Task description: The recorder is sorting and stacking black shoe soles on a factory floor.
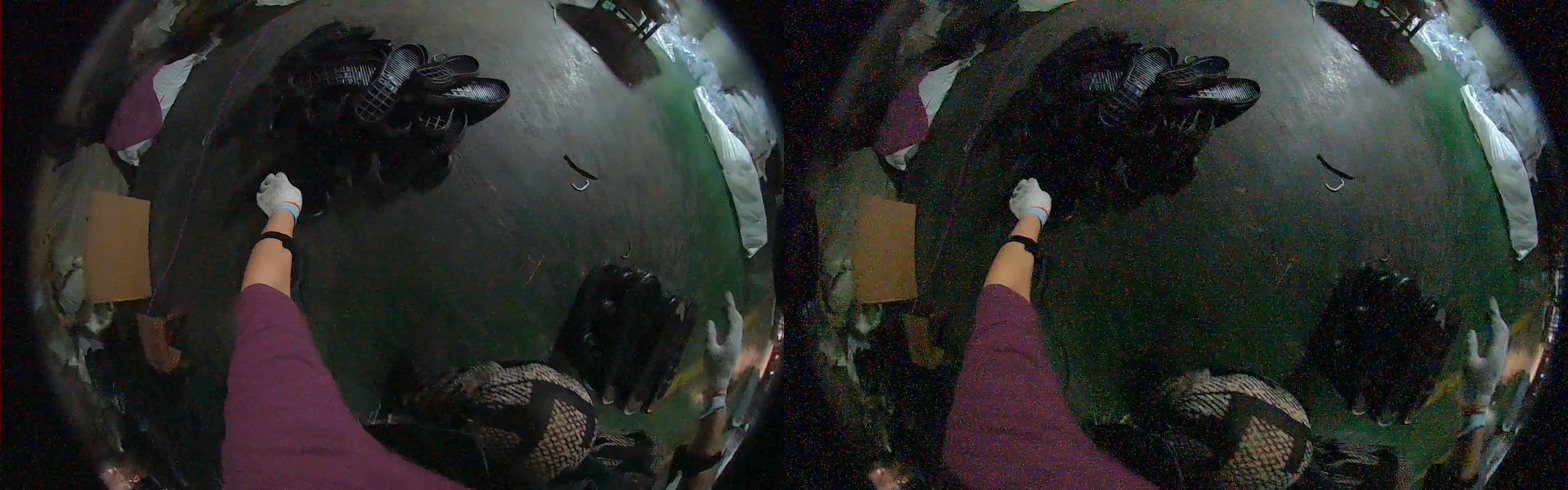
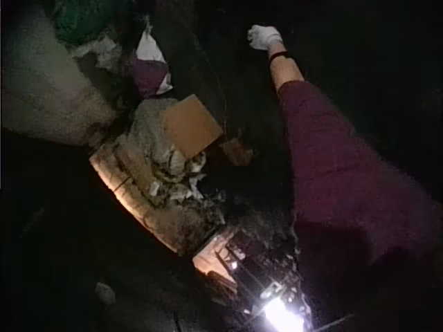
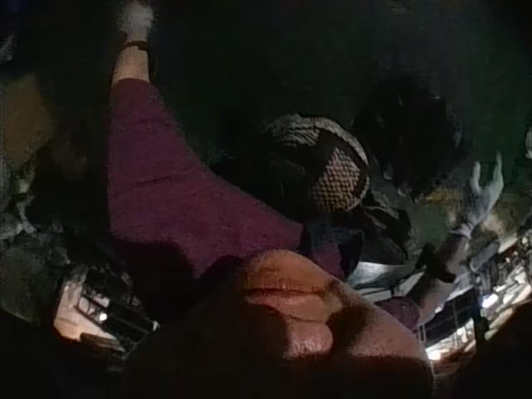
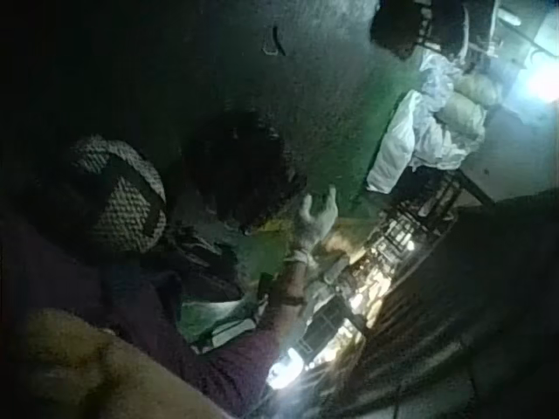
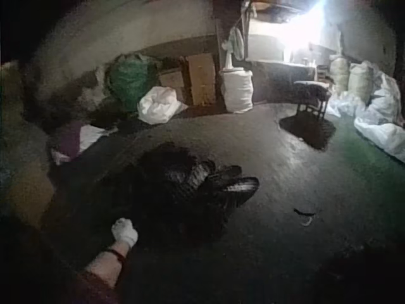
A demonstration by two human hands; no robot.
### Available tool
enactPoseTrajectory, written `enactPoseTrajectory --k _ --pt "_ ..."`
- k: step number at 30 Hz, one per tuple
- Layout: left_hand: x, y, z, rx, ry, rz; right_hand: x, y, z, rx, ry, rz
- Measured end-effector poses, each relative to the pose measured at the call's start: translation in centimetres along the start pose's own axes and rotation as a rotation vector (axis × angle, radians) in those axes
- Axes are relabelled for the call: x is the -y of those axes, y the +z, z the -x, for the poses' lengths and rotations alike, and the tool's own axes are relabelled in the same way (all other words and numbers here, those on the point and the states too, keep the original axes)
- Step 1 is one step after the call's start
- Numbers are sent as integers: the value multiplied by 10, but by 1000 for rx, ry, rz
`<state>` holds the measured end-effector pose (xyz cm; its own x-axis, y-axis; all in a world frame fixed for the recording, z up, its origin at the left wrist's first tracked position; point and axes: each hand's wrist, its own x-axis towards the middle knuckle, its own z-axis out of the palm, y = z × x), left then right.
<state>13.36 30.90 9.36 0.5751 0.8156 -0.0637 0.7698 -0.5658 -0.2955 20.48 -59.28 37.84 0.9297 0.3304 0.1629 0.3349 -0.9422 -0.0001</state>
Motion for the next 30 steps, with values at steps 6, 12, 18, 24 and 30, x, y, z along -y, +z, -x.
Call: enactPoseTrajectory --k 6,12,18,24,30 --pt "5 12 -67 205 118 -255 149 57 -103 203 -361 65" --pt "65 12 -43 166 254 -298 281 63 -173 296 -607 -89" --pt "113 -52 20 531 128 780 269 97 -191 317 -501 -202" --pt "108 -138 61 273 197 1392 290 151 -186 386 -454 -324" --pt "-33 -210 12 443 319 1519 303 147 -182 206 -399 -472"
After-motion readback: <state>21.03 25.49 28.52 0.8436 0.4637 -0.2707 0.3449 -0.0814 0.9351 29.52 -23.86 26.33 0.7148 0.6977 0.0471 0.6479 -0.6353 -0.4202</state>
